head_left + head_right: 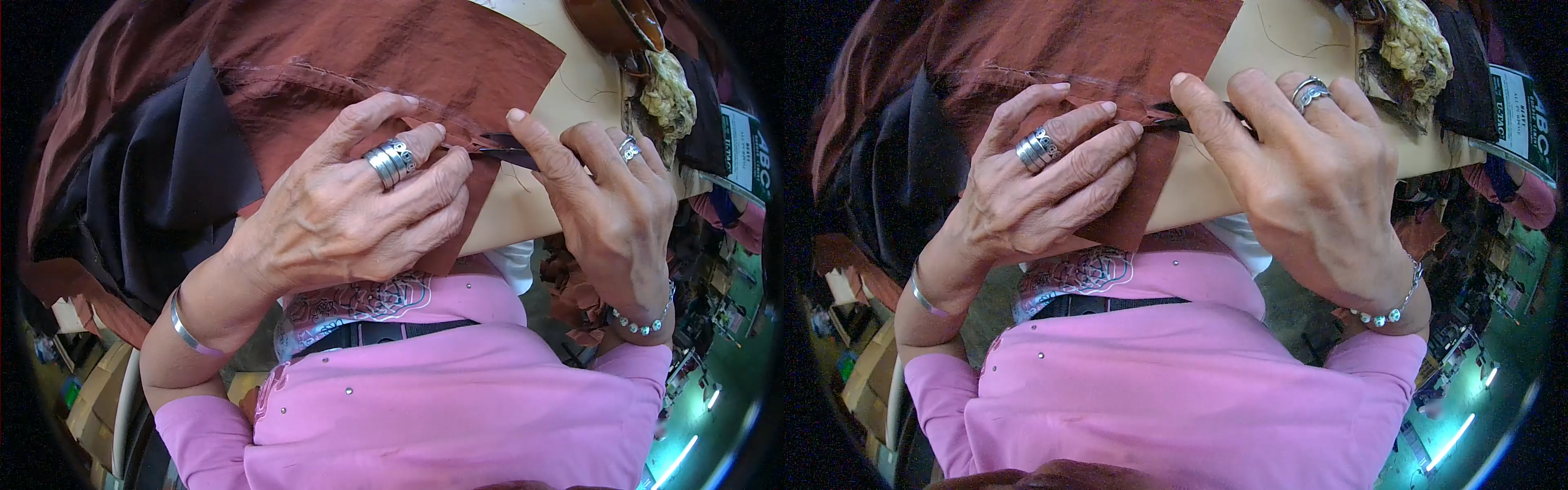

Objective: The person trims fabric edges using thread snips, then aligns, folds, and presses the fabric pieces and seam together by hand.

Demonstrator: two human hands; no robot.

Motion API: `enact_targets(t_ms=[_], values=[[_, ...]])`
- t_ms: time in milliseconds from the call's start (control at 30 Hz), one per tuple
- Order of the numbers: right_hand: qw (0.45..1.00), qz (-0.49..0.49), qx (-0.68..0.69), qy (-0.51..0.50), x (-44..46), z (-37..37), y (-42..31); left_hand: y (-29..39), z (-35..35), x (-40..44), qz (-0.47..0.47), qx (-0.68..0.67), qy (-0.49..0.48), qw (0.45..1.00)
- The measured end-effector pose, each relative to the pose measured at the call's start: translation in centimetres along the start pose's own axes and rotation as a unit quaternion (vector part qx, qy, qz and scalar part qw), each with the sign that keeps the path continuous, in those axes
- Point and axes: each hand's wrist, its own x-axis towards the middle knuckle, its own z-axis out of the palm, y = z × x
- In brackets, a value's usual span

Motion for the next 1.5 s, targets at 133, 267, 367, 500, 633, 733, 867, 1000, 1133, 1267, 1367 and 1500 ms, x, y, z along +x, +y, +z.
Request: enact_targets(t_ms=[133,267,367,500,633,733,867,1000,1133,1267,1367,1500], values=[[1.000,-0.003,-0.028,0.005,0.0,-0.1,-0.3,0.0,0.0,0.0,0.003,-0.001,0.003,1.000],[0.999,-0.008,-0.040,0.014,0.0,0.1,-0.4,-0.1,0.0,0.0,0.004,-0.010,0.010,1.000],[0.999,-0.004,-0.033,0.022,-0.2,0.2,-0.2,0.1,0.1,0.2,-0.008,-0.020,0.013,1.000],[0.999,-0.005,-0.037,0.031,-0.4,0.4,-0.2,0.0,0.0,0.2,-0.005,-0.017,-0.003,1.000],[0.998,-0.001,-0.042,0.036,-0.4,0.6,-0.3,-0.1,-0.2,0.3,-0.005,-0.027,0.002,1.000],[0.999,0.005,-0.038,0.024,-0.4,0.4,-0.3,0.0,-0.1,0.3,-0.008,-0.020,0.006,1.000],[0.998,-0.001,-0.046,0.040,-0.4,0.9,-0.5,0.0,-0.2,0.3,-0.002,-0.013,-0.007,1.000],[0.998,0.005,-0.028,0.057,-0.5,1.7,-0.7,0.0,-0.4,0.4,-0.003,-0.017,-0.015,1.000],[0.998,0.024,0.011,0.054,-0.6,2.0,-0.7,-0.1,-0.3,0.4,0.000,-0.025,-0.007,1.000],[0.998,0.024,0.029,0.049,-0.7,2.3,-0.8,-0.1,-0.2,0.4,-0.004,-0.032,-0.003,0.999],[0.997,0.020,0.044,0.056,-0.6,2.7,-0.8,-0.2,-0.1,0.4,0.006,-0.022,0.001,1.000],[0.994,0.033,0.075,0.078,-0.7,3.4,-0.4,-0.4,-0.2,0.4,0.012,-0.021,-0.004,1.000]])
